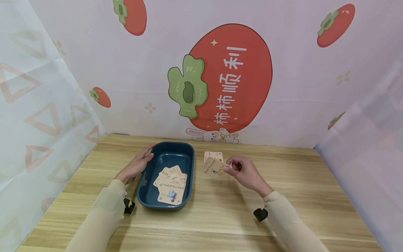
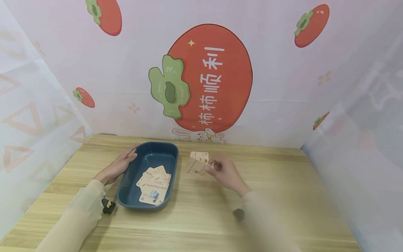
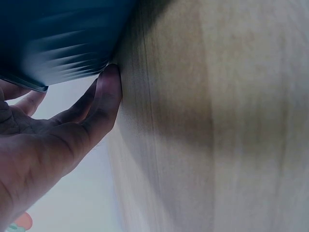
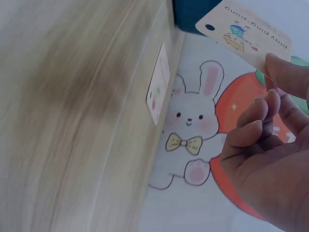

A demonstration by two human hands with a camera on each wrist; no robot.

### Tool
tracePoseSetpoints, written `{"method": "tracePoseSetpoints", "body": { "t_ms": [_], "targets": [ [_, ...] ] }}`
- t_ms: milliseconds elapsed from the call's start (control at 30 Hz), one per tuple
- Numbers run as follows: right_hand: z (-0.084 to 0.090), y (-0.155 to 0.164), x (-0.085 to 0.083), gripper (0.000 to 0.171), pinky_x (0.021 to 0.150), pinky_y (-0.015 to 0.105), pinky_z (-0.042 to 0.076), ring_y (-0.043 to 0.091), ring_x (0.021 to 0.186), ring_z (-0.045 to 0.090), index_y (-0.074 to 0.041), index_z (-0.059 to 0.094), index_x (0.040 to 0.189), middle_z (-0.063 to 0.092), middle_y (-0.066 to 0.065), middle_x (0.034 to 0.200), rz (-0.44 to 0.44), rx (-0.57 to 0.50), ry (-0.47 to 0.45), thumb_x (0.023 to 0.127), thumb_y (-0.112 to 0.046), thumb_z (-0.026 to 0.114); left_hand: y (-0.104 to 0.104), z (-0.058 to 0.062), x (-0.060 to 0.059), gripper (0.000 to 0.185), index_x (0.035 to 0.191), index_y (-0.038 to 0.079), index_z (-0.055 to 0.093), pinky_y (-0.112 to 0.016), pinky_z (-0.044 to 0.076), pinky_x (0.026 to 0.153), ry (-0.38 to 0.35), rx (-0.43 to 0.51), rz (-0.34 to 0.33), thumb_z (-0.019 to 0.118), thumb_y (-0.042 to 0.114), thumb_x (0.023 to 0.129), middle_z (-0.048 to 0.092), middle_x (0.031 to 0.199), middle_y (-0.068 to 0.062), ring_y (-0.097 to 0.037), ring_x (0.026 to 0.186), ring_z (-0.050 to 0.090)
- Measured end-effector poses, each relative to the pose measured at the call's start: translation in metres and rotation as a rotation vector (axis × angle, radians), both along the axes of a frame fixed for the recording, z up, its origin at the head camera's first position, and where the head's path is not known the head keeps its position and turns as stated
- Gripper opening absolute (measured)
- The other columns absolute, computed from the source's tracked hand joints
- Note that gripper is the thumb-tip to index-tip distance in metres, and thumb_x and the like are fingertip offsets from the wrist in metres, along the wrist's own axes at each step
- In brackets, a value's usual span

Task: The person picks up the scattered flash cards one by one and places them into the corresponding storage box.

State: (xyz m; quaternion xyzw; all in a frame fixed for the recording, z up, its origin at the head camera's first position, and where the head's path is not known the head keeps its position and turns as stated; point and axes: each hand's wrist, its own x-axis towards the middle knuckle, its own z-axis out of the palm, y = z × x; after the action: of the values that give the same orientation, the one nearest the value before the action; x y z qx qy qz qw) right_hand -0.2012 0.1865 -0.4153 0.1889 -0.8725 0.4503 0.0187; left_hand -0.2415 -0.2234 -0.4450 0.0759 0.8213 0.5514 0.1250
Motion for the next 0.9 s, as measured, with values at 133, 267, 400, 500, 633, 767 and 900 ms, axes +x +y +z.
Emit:
{"method": "tracePoseSetpoints", "body": {
  "t_ms": [133,267,400,500,633,767,900],
  "targets": [
    [0.003,-0.009,0.001,0.010,0.054,0.024,0.033,0.014,0.061,0.041,-0.015,0.068,0.089,0.043,-0.002,0.066,0.009,-0.007,-0.003,0.092,-0.016,0.077,-0.001,-0.001,0.000,0.055,0.164,0.013,0.012,-0.067,0.020,0.115,0.004,0.003,-0.005,0.031,0.020,0.113,0.011,0.167,-0.024,-0.050,0.148,0.019],
    [0.004,-0.018,0.001,0.010,0.054,0.025,0.033,0.013,0.061,0.041,-0.013,0.068,0.090,0.044,-0.001,0.067,0.016,-0.021,-0.003,0.093,-0.016,0.077,-0.001,-0.001,0.000,0.055,0.164,0.014,0.012,-0.067,0.020,0.115,0.005,0.002,-0.007,0.031,0.020,0.113,0.011,0.167,-0.023,-0.050,0.148,0.019],
    [0.007,-0.027,0.001,0.009,0.055,0.025,0.033,0.013,0.061,0.041,-0.012,0.069,0.091,0.044,-0.001,0.067,0.022,-0.024,-0.003,0.093,-0.017,0.077,-0.001,-0.001,0.000,0.055,0.164,0.014,0.012,-0.067,0.020,0.115,0.000,0.006,-0.007,0.031,0.020,0.113,0.012,0.166,-0.023,-0.050,0.147,0.020],
    [0.010,-0.033,0.001,0.009,0.055,0.025,0.033,0.015,0.062,0.042,-0.012,0.070,0.091,0.044,-0.001,0.067,0.029,-0.026,-0.003,0.093,-0.018,0.077,-0.002,-0.002,0.000,0.055,0.164,0.014,0.012,-0.067,0.020,0.115,0.001,0.002,-0.006,0.031,0.021,0.113,0.012,0.166,-0.023,-0.050,0.147,0.021],
    [0.015,-0.041,0.001,0.008,0.055,0.025,0.033,0.016,0.062,0.043,-0.013,0.070,0.092,0.044,0.000,0.067,0.039,-0.041,0.008,0.093,-0.018,0.077,-0.003,-0.003,-0.001,0.055,0.164,0.014,0.012,-0.067,0.017,0.116,0.006,-0.007,-0.004,0.031,0.022,0.113,0.011,0.167,-0.022,-0.050,0.149,0.016],
    [0.017,-0.048,0.001,0.008,0.054,0.026,0.033,0.016,0.062,0.044,-0.013,0.070,0.092,0.044,0.000,0.067,0.054,-0.058,0.004,0.093,-0.017,0.077,-0.002,-0.002,-0.002,0.055,0.164,0.013,0.012,-0.068,0.016,0.116,0.006,-0.006,-0.003,0.031,0.021,0.113,0.008,0.167,-0.022,-0.050,0.150,0.013],
    [0.019,-0.056,0.000,0.008,0.054,0.026,0.034,0.017,0.063,0.045,-0.012,0.070,0.092,0.045,0.000,0.068,0.065,-0.065,0.001,0.093,-0.018,0.077,-0.001,-0.001,-0.001,0.055,0.164,0.014,0.011,-0.067,0.017,0.116,0.003,0.003,-0.004,0.031,0.021,0.113,0.009,0.167,-0.022,-0.050,0.149,0.015]
  ]
}}
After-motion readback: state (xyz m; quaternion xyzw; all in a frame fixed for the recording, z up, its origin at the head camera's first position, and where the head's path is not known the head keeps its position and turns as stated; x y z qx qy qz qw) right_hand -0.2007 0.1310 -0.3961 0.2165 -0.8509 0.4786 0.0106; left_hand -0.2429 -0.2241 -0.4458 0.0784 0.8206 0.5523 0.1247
